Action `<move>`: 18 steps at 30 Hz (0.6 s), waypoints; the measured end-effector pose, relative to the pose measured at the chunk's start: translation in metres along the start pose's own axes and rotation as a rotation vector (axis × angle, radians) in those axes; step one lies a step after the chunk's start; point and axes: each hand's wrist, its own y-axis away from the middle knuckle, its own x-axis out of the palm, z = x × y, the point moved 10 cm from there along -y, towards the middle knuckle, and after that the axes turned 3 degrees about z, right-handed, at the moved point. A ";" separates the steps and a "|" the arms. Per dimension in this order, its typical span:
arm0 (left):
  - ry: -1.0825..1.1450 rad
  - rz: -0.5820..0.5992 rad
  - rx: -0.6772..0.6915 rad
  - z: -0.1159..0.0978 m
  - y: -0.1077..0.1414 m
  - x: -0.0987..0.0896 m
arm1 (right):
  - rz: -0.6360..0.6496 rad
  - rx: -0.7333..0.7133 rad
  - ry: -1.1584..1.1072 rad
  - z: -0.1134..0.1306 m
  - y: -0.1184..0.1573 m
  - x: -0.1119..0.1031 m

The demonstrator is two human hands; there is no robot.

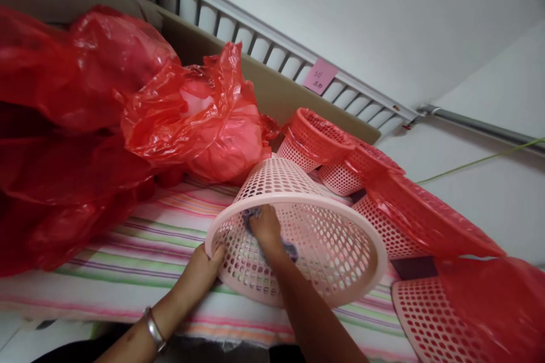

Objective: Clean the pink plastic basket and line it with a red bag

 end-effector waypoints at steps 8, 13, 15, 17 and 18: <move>0.074 0.042 0.148 -0.007 0.000 0.001 | 0.198 -0.242 -0.065 0.047 0.141 -0.003; 0.041 0.146 -0.015 0.008 0.003 0.012 | 0.146 -0.202 0.001 0.039 0.116 -0.004; 0.038 0.155 -0.051 0.013 0.003 0.013 | 0.094 -0.186 0.065 0.036 0.087 -0.004; 0.034 0.154 -0.052 0.014 0.003 0.012 | 0.062 -0.153 0.146 0.031 0.053 -0.002; 0.030 0.161 -0.052 0.014 0.002 0.013 | 0.053 -0.130 0.179 0.028 0.036 -0.002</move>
